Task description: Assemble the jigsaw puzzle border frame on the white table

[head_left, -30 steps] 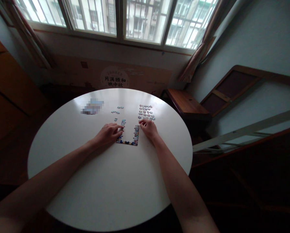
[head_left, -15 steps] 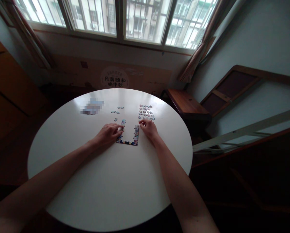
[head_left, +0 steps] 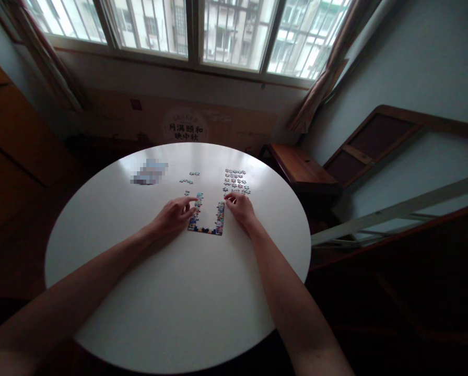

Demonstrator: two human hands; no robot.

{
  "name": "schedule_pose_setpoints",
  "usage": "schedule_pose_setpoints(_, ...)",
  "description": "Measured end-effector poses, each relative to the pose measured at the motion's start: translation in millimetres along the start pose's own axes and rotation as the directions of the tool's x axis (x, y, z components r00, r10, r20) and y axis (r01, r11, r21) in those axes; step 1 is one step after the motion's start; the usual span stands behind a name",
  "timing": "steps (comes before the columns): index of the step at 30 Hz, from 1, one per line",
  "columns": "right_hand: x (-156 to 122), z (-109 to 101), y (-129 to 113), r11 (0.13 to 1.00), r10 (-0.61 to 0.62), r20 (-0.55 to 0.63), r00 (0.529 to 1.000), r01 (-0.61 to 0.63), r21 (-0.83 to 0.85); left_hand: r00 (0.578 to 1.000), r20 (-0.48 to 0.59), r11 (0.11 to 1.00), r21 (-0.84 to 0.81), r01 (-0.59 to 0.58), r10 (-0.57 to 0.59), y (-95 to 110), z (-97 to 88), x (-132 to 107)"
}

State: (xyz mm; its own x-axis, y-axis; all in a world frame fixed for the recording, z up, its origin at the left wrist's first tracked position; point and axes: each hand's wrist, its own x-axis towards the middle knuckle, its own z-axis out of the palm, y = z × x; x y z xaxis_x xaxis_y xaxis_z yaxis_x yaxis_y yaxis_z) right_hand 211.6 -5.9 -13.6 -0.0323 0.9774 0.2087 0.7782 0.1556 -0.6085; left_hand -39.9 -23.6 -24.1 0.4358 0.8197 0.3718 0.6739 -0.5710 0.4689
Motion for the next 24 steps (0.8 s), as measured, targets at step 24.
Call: schedule_pose_setpoints(24,1.2,3.5,4.2,1.000,-0.017,-0.015,1.000,0.017,-0.011,0.976,-0.105,0.908,0.359,0.214,-0.189,-11.4,-15.3,5.8)
